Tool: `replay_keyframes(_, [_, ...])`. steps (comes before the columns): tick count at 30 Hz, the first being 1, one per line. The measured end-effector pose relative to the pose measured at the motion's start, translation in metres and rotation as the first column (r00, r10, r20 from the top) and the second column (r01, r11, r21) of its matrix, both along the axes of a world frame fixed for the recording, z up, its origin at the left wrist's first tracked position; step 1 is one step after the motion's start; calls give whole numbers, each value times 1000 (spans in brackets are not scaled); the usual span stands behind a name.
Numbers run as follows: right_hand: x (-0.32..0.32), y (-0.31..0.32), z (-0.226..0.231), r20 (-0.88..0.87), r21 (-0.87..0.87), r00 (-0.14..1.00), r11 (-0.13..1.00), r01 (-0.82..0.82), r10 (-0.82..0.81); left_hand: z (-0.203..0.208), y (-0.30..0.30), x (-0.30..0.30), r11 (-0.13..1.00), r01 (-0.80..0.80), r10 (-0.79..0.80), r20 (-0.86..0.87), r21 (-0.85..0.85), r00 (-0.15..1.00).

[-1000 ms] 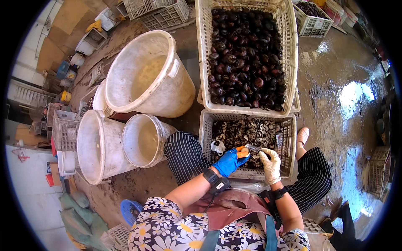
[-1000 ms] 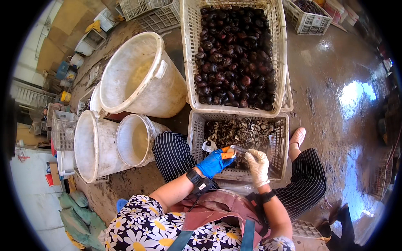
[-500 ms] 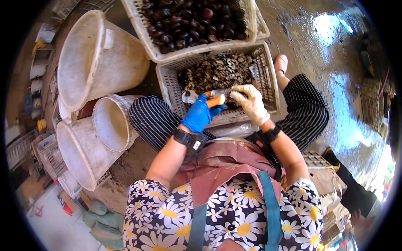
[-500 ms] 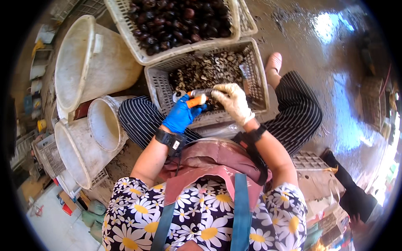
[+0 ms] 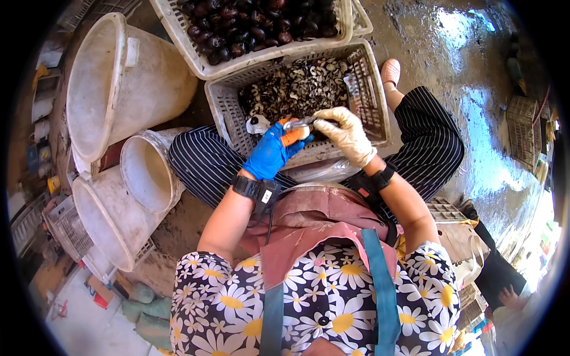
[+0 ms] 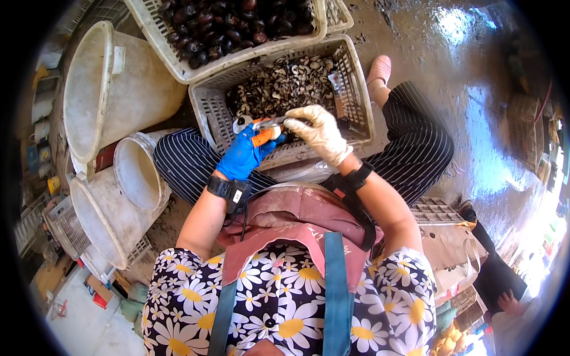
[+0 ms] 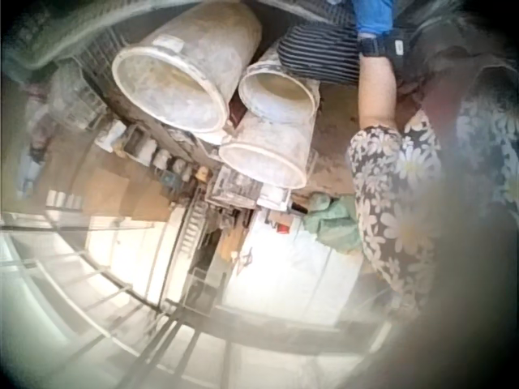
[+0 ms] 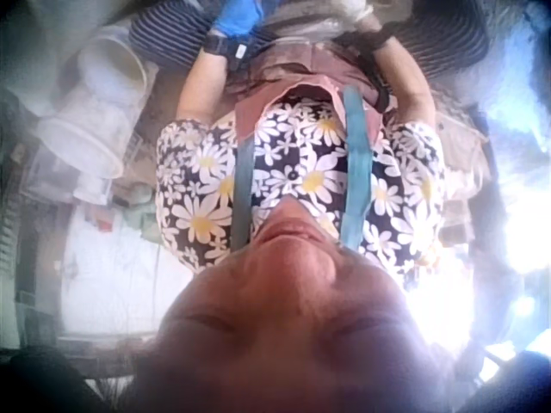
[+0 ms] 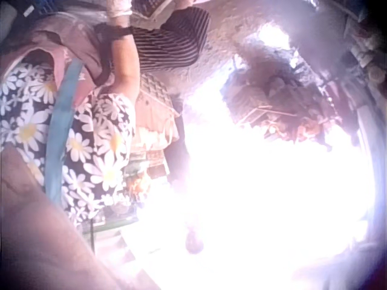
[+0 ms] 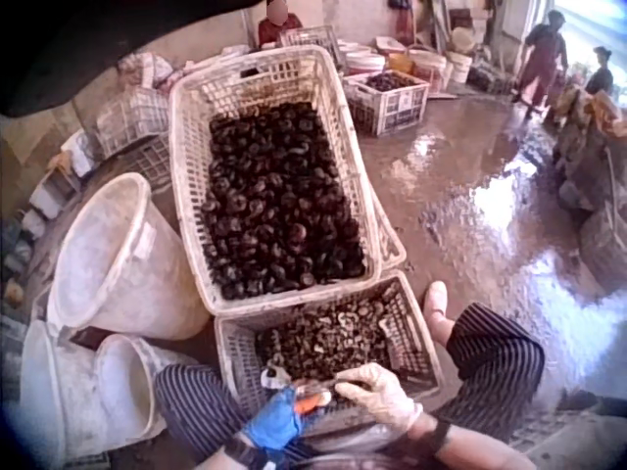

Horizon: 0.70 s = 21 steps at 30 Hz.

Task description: The person peels water chestnuts by hand using a small blade. They pick up individual water chestnuts from a basket, remove the outer skin, and place the peeled chestnuts into a white bucket.

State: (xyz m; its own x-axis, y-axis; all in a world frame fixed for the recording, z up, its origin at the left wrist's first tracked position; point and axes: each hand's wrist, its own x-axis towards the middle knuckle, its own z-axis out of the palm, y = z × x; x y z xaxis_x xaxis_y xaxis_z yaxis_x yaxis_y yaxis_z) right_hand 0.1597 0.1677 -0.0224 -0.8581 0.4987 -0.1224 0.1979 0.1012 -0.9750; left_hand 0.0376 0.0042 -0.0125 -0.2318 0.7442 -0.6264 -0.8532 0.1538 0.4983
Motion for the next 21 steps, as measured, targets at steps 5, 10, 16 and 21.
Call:
replay_keyframes(5, [10, 18, -22, 170, -242, 966, 942, 231, -194, -8, -3, 1, 999, -36, 34, 72, 33, 997])
replay_keyframes(10, [1, -5, 10, -71, 78, 997, 996, 47, -41, -19, -4, 7, 952, -226, 141, 359, 207, 923])
replay_keyframes(16, [-1, 1, 10, -35, 290, 998, 956, 55, -47, -17, -5, 10, 957, -215, 135, 357, 195, 924])
replay_keyframes(21, [12, 13, -17, 52, -87, 970, 966, 242, -238, -6, 1, 16, 986, -153, 146, 112, 61, 983])
